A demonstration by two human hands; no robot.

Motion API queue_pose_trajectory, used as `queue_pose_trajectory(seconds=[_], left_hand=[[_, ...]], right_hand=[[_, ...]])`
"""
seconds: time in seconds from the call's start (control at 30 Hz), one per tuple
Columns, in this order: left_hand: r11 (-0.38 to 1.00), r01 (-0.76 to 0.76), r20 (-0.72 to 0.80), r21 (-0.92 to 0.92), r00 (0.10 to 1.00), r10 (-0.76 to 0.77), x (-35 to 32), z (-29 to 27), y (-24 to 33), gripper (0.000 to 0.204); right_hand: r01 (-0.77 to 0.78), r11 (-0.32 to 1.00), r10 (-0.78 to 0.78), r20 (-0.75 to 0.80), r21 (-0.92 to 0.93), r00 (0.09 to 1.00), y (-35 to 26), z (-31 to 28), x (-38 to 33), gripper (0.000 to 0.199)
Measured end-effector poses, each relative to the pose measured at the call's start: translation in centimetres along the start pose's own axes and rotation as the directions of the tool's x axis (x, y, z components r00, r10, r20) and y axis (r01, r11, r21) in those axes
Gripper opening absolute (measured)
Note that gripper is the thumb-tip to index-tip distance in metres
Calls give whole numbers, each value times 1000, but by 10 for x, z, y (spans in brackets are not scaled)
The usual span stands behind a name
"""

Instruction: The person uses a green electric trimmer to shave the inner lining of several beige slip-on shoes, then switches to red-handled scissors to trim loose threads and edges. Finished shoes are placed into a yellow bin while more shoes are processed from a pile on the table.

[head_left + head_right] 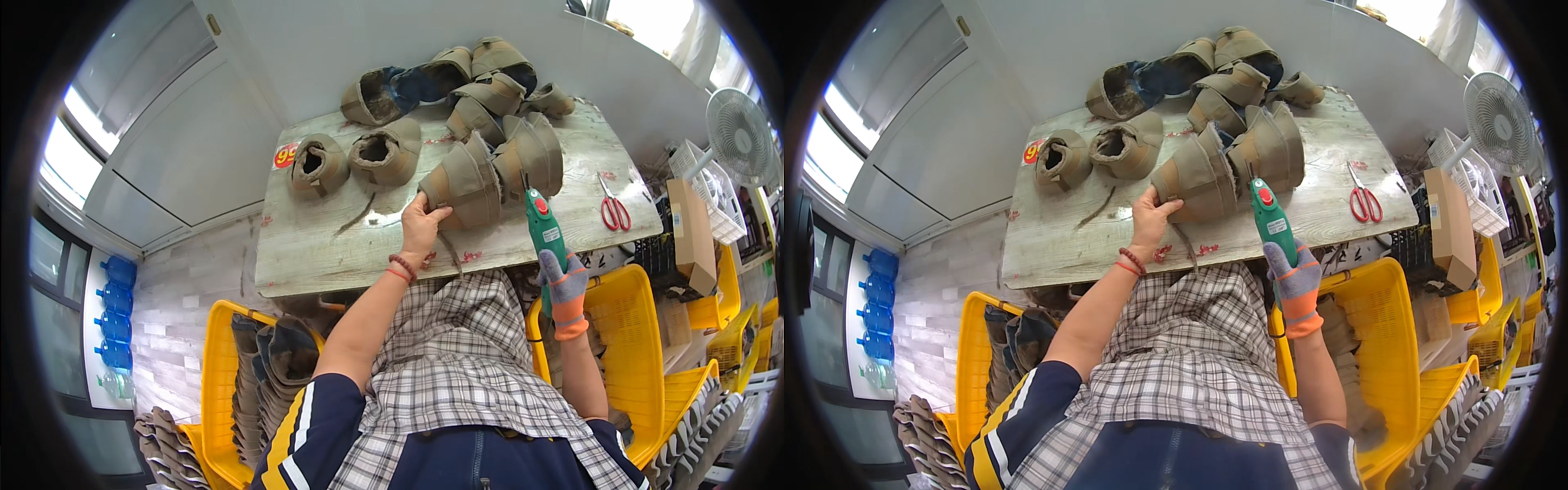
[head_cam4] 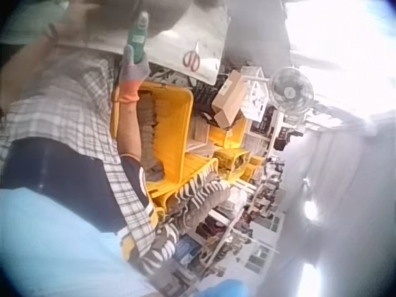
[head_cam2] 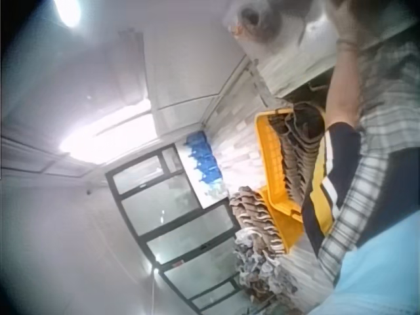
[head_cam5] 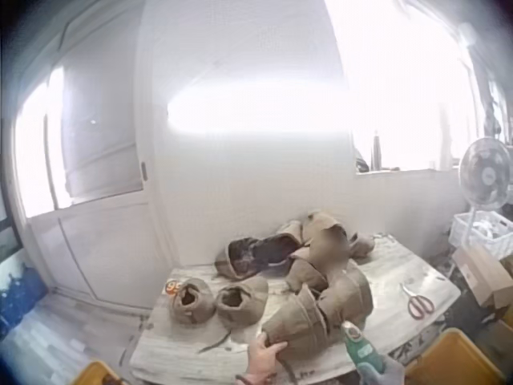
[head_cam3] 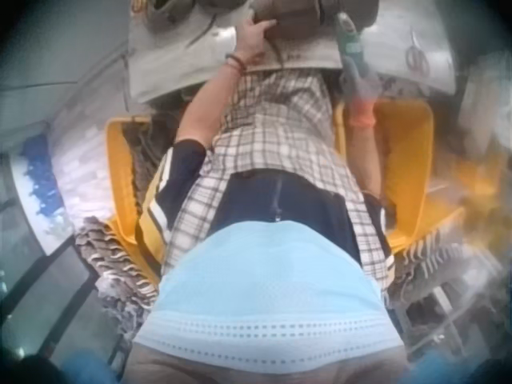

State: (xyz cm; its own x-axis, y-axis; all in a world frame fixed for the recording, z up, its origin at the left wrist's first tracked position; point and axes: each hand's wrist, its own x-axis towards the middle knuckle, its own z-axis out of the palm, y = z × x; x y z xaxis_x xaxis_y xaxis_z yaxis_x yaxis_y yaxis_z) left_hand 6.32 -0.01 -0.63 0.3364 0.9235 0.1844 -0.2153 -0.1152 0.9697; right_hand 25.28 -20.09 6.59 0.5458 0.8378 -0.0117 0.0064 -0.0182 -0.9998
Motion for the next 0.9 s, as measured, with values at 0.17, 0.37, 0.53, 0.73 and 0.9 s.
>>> queue_pose_trajectory(seconds=[0.17,0.37,0.53,0.73,0.9], left_hand=[[981,-190,77,-33,978,192,8,-10,62,36],[758,66,-164,-649,961,-224,-19,-118,131,33],[573,59,-120,-817,956,-269,-63,-160,160,29],[550,105,-116,-829,928,-353,-86,-174,168,27],[467,180,-5,-866,930,-367,-89,-166,169,28]], right_hand=[[1,998,0,10,-66,1000,9,-2,2,30],[259,836,-249,87,-483,965,0,13,0,39],[535,712,-482,237,-456,843,-14,40,0,50],[825,302,-727,445,-478,524,-20,56,11,61],[862,187,-759,487,-472,432,-14,55,13,67]])
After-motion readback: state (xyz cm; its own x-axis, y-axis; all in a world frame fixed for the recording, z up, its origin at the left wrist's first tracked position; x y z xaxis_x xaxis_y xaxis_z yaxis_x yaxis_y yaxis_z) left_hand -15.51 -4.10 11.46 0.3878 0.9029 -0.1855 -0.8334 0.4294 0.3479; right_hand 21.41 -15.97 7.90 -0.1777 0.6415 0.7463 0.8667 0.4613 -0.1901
